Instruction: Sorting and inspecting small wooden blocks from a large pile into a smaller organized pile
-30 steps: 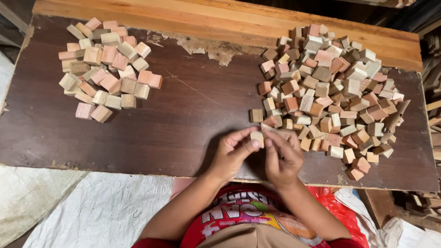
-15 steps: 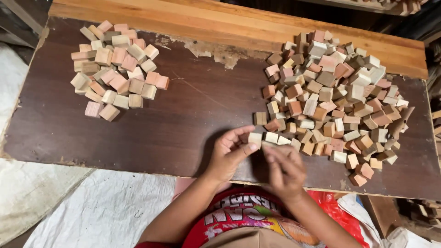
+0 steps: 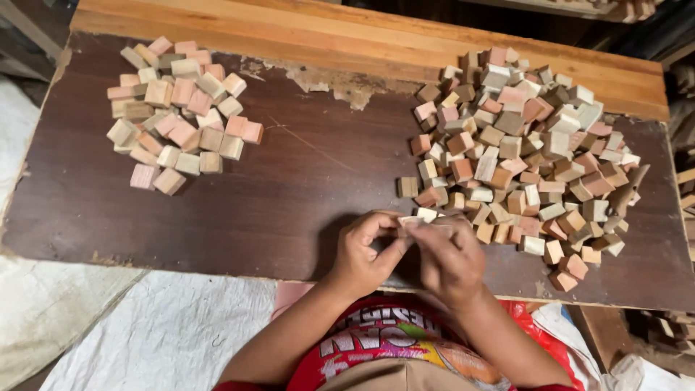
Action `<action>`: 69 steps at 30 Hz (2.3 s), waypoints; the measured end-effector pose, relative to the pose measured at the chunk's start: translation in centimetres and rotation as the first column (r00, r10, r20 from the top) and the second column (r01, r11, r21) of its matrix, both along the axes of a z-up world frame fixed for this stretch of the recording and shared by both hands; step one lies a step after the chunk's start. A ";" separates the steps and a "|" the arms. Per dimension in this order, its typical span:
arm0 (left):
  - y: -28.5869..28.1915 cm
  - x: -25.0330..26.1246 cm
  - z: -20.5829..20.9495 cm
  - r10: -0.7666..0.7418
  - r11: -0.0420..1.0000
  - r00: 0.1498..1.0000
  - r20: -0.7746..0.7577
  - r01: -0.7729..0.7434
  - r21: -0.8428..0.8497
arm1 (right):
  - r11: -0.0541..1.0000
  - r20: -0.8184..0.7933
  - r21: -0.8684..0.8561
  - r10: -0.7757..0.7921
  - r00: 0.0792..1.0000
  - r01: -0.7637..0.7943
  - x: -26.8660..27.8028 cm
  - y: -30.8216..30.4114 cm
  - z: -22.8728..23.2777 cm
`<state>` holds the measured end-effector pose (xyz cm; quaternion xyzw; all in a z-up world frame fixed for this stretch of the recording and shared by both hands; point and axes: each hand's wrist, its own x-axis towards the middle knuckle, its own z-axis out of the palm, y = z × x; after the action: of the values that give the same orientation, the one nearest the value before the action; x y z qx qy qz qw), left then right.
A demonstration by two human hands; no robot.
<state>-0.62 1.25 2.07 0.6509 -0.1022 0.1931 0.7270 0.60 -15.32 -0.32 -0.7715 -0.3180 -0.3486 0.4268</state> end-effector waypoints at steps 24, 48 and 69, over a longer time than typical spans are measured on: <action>-1.8 0.5 -3.6 -0.309 0.721 0.924 -0.225 0.074 -0.689 | 0.995 0.031 0.096 0.011 0.999 -0.014 -0.5 1.6 1.7; -1.2 -0.3 -4.6 -0.404 0.647 0.890 -0.210 0.116 -0.754 | 0.996 -0.123 -0.056 -0.070 0.990 0.064 3.4 -0.5 1.1; 2.6 0.4 -3.2 -0.124 0.745 0.911 -0.393 -0.176 -0.644 | 0.991 -0.617 0.116 0.129 0.776 -0.073 2.7 4.5 6.5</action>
<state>-0.22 3.81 -1.09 0.3750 0.1381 0.0858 0.9127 3.33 -10.87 6.21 -0.8061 -0.1847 -0.0640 0.5586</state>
